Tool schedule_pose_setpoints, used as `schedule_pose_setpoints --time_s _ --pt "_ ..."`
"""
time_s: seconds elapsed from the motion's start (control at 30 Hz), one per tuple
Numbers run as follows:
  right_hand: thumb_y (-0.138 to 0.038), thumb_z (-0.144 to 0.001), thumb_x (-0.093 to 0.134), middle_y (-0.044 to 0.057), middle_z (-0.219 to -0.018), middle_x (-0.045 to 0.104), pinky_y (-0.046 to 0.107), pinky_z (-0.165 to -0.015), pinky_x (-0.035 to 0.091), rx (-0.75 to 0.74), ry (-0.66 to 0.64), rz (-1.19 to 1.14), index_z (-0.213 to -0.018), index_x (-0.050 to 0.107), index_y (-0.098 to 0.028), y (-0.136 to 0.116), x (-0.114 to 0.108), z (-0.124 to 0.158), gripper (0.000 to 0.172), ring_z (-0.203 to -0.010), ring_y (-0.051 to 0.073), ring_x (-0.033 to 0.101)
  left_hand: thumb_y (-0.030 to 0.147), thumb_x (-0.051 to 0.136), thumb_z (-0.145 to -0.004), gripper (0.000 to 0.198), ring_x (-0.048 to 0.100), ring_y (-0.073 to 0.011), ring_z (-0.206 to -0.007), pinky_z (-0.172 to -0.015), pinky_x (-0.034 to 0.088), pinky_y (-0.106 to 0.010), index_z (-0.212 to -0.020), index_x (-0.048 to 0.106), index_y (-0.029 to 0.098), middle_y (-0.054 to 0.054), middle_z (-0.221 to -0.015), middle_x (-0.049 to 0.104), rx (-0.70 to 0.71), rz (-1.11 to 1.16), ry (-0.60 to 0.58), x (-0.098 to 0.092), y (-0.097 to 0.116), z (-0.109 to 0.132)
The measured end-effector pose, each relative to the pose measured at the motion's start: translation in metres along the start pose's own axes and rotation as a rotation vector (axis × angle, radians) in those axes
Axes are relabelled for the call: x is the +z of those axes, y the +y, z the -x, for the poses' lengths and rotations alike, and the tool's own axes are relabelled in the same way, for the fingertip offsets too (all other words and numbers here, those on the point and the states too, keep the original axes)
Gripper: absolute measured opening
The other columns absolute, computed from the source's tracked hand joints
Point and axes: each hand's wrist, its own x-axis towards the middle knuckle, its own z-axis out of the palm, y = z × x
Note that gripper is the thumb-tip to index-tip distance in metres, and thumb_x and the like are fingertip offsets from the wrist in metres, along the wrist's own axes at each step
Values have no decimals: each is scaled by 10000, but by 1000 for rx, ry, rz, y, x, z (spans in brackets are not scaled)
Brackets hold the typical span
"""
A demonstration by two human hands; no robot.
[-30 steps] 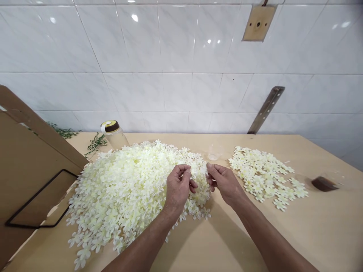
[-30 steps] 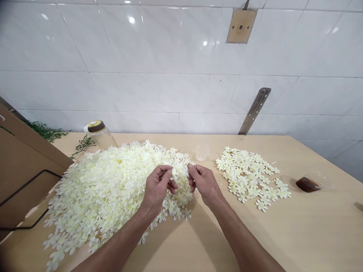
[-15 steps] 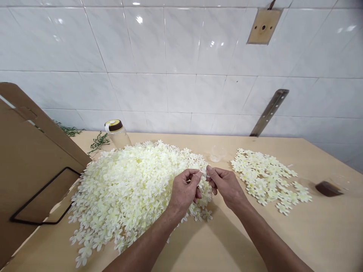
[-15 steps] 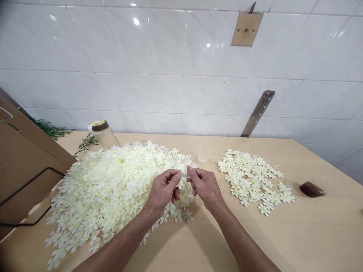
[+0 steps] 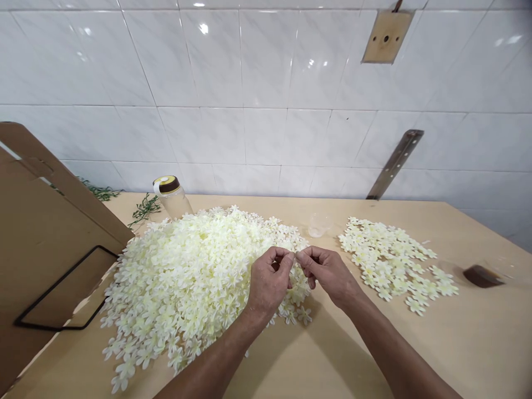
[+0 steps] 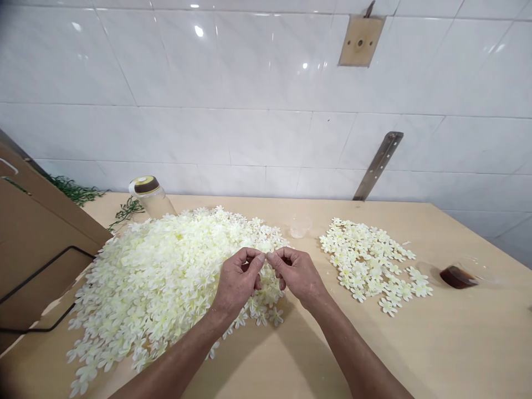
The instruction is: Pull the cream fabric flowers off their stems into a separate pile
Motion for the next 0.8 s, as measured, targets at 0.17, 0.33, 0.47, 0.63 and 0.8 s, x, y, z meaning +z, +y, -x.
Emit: schedule_pose_setpoints --time_s 0.17,0.33,0.47,0.63,0.8 --pt "-631 -798 632 -7 -591 498 219 -415 413 69 45 -88 -625 567 -175 -1 -2 -3 492 -489 105 453 458 637 -829 280 466 -77 -359 -371 378 -180 -861 657 180 49 -501 535 -35 51 37 -1 3 -1" --pt "-646 -799 616 11 -592 524 224 -414 404 113 90 -72 -620 604 -162 1 -3 -4 517 -491 109 460 413 654 -823 288 524 -102 -426 -404 438 -196 -944 659 152 32 -518 556 -56 160 44 -4 3 -6" --pt "-611 -825 597 9 -595 556 254 -470 421 20 68 179 -684 667 -179 5 -3 -5 460 -494 124 469 366 675 -811 274 601 -121 -519 -460 497 -219 -968 652 142 0 -647 620 -30 212 72 -6 2 -10" --pt "-567 -844 599 42 -854 682 278 -582 447 -128 148 317 -1000 726 -219 2 1 -2 402 -612 147 527 364 683 -807 237 626 -135 -547 -512 539 -248 -882 649 142 -9 -646 630 -13 204 63 -5 -1 -9" --pt "-619 -813 617 -43 -572 465 216 -392 314 48 -61 -27 -816 685 -174 -4 6 1 450 -432 77 344 373 690 -797 231 626 -130 -542 -503 524 -228 -822 656 147 -10 -628 633 -6 153 33 -1 -3 -5"
